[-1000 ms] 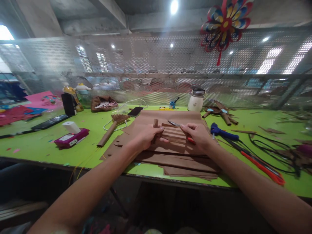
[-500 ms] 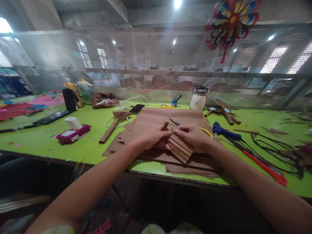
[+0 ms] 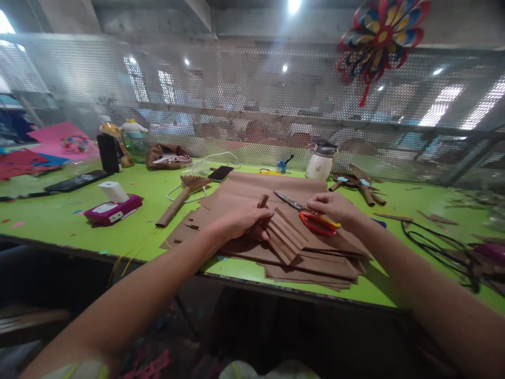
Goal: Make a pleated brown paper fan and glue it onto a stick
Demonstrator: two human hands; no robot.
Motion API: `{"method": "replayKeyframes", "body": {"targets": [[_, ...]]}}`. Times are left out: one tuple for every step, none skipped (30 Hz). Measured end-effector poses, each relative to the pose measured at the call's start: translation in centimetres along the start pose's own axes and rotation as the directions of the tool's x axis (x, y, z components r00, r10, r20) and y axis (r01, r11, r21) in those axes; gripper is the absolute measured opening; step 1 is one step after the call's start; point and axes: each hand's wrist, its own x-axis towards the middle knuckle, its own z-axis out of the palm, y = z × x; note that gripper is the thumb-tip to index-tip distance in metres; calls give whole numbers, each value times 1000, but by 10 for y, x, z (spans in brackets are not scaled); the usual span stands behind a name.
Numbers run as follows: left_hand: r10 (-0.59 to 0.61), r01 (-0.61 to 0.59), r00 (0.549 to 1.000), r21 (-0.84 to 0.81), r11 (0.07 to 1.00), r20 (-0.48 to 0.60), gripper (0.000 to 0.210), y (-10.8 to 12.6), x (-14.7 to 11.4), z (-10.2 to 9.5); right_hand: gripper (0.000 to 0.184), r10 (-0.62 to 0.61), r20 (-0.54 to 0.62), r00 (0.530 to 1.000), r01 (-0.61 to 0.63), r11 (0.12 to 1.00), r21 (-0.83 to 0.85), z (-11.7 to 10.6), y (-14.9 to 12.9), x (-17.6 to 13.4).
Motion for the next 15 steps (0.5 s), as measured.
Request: {"method": "replayKeyframes", "body": {"targets": [[-1, 2, 1000, 14, 1000, -18, 16, 0, 0, 0, 21, -16, 18, 1000, 19, 983, -184, -8, 3, 2], [-6, 7, 999, 26, 1000, -38, 15, 1, 0, 0, 19, -23, 56, 998, 40, 942, -332, -15, 5, 4], [-13, 15, 998, 35, 999, -58, 15, 1, -1, 0, 20, -16, 106, 994, 61, 895, -443, -20, 6, 5], [-21, 24, 997, 39, 999, -77, 14, 2, -1, 0, 25, 0, 171, 985, 90, 849, -521, -23, 7, 6], [-24, 28, 995, 42, 999, -93, 13, 3, -1, 1, 31, 17, 230, 973, 121, 811, -572, -25, 8, 6], [-24, 29, 994, 47, 998, -105, 12, 5, -2, 1, 38, 27, 278, 960, 153, 783, -603, -25, 9, 6], [-21, 28, 993, 58, 998, -115, 11, 6, -2, 1, 46, 28, 313, 949, 182, 762, -621, -24, 10, 6], [-15, 24, 992, 77, 997, -124, 10, 6, -2, 1, 52, 26, 330, 944, 201, 747, -634, -21, 11, 6], [-6, 19, 991, 101, 995, -135, 10, 7, -1, 1, 56, 21, 331, 944, 209, 736, -644, -19, 13, 8], [6, 13, 989, 127, 992, -146, 11, 6, 0, 0, 59, 14, 328, 945, 214, 731, -648, -16, 15, 9], [18, 6, 987, 150, 989, -157, 12, 6, 1, -1, 59, 7, 327, 945, 217, 732, -646, -13, 18, 12], [32, -4, 985, 167, 986, -167, 12, 5, 3, -2, 58, -2, 321, 947, 218, 739, -638, -10, 22, 14], [51, -19, 983, 177, 984, -179, 12, 4, 4, -3, 56, -16, 311, 950, 217, 749, -625, -8, 26, 17], [71, -36, 979, 181, 983, -193, 13, 3, 6, -4, 52, -33, 294, 955, 215, 760, -613, -7, 30, 19], [93, -54, 974, 185, 981, -205, 13, 2, 7, -4, 49, -45, 267, 963, 204, 768, -607, -6, 33, 19]]}}
